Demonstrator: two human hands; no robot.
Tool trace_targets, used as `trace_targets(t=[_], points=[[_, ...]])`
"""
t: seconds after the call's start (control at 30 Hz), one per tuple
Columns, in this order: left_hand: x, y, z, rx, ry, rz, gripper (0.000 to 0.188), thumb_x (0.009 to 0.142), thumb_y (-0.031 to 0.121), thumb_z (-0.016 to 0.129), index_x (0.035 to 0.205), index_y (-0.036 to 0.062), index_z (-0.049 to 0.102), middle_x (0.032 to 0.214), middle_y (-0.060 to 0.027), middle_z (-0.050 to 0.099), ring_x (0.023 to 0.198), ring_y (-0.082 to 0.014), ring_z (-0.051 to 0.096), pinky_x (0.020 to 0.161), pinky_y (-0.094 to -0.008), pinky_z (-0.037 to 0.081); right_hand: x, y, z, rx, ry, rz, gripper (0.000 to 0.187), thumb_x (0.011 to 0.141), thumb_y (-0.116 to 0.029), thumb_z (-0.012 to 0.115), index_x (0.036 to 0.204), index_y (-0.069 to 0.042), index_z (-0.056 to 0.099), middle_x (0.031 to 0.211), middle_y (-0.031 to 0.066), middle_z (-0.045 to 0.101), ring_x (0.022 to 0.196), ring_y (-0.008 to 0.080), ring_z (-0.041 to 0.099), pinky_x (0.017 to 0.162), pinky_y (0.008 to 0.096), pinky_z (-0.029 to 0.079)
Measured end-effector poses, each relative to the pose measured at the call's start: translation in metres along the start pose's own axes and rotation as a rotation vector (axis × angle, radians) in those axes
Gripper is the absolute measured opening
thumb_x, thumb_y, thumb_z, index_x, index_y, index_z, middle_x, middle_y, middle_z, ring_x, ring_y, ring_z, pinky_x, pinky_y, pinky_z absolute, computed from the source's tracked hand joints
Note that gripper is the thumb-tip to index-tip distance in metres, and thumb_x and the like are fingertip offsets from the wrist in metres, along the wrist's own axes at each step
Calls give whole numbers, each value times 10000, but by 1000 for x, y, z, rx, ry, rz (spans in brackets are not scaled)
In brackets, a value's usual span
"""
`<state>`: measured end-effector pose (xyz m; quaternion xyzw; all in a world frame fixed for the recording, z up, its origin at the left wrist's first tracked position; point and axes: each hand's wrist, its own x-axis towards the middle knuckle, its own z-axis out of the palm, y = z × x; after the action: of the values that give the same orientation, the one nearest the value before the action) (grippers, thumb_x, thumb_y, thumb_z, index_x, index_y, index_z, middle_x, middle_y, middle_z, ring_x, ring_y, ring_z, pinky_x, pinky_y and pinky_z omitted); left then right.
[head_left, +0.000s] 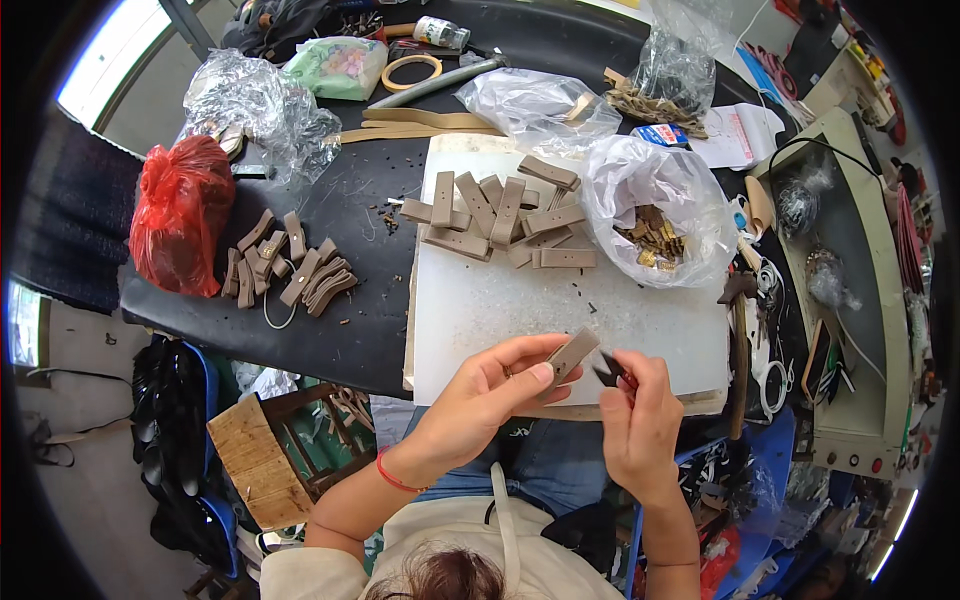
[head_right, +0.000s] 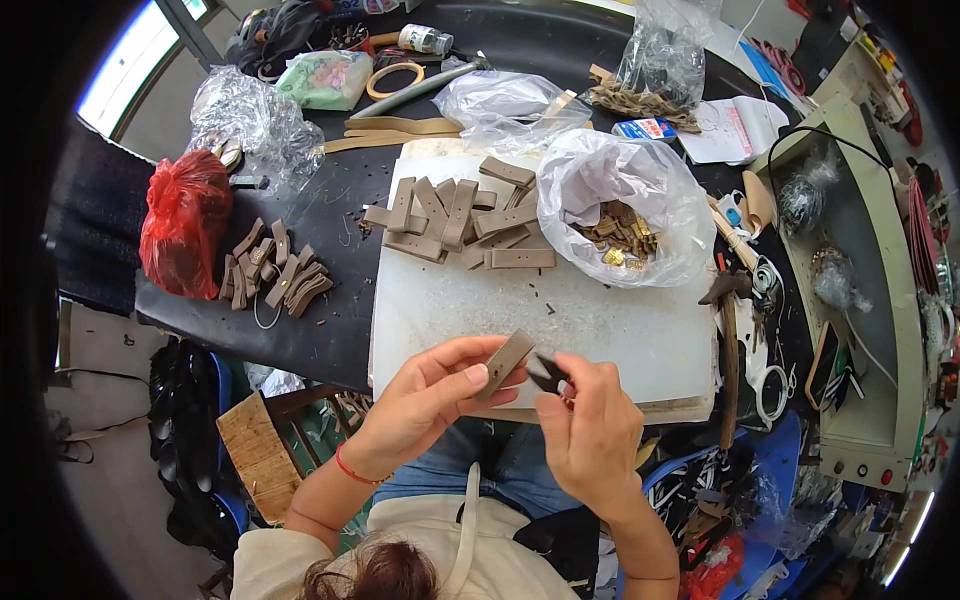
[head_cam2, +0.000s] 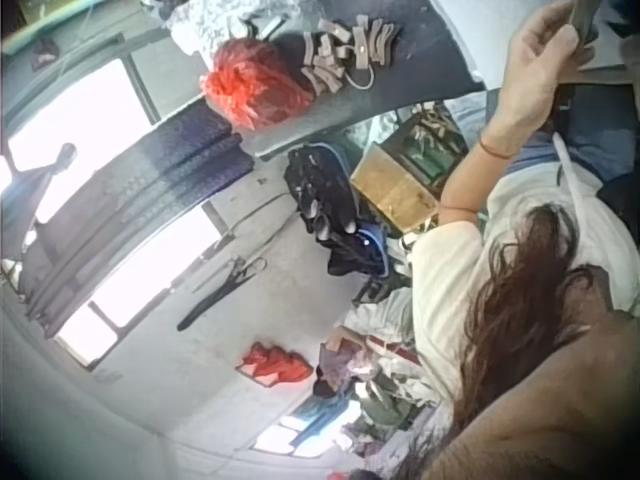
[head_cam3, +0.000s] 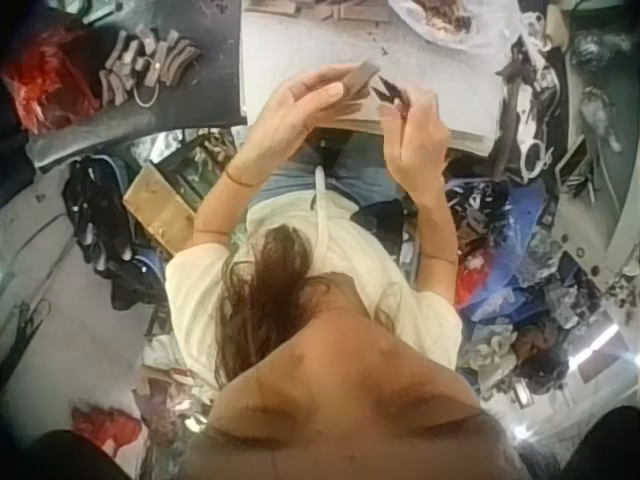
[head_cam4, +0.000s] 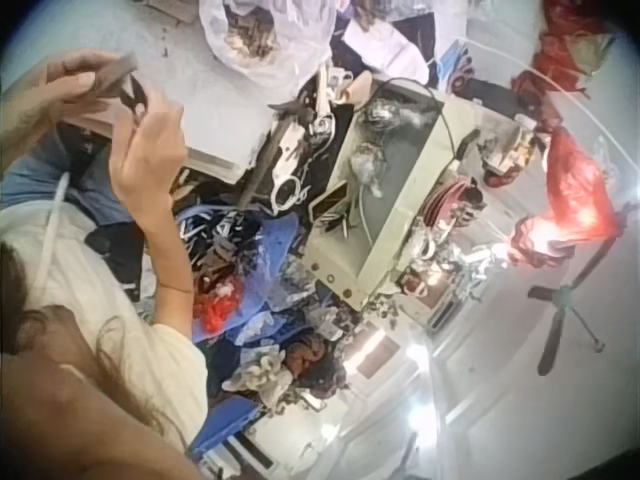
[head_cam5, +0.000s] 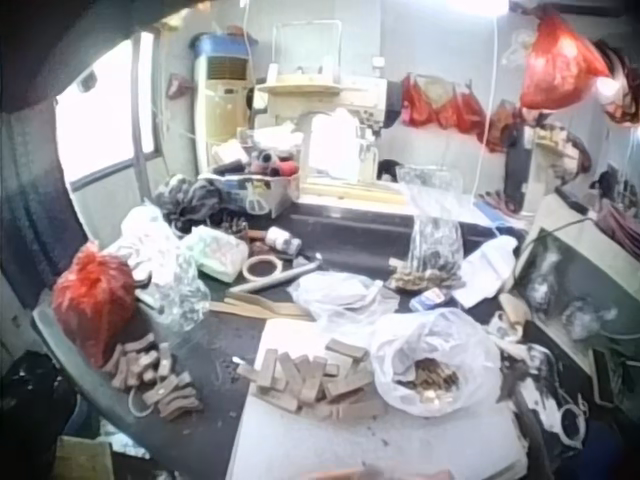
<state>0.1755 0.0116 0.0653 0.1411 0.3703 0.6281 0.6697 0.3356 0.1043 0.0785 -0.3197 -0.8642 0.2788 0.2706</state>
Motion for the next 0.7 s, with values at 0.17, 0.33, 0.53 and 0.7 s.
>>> trace_targets(t=[0.17,0.33,0.53,0.7], points=[[-1,-4,3,-9,43,93,418,937,93,511,1316,-39,392,1268,-150,518,1149,-207,535,958,-342,478,-2,-5,5,-199,55,-246,293,759,-143,726,1011,-29,630,780,78,607,614,228,582,539,317,460],[-2,-11,1,81,50,158,415,930,49,510,1312,-55,387,1278,-156,513,1157,-202,526,966,-341,472,0,-5,7,-247,34,-291,280,745,-156,738,981,-37,647,785,53,620,616,200,590,528,312,454],[-3,-24,-4,191,80,275,361,925,32,518,1267,-48,435,1236,-157,544,1132,-188,540,963,-318,467,5,-12,1,-83,-190,-12,150,827,-161,674,862,-26,620,617,61,592,498,191,573,452,296,419],[-8,-13,-4,222,13,255,343,913,12,534,1244,-31,454,1209,-161,562,1111,-185,555,935,-302,477,22,-20,-13,309,-385,398,156,890,-144,596,819,-5,584,516,64,566,462,113,552,438,253,398]])
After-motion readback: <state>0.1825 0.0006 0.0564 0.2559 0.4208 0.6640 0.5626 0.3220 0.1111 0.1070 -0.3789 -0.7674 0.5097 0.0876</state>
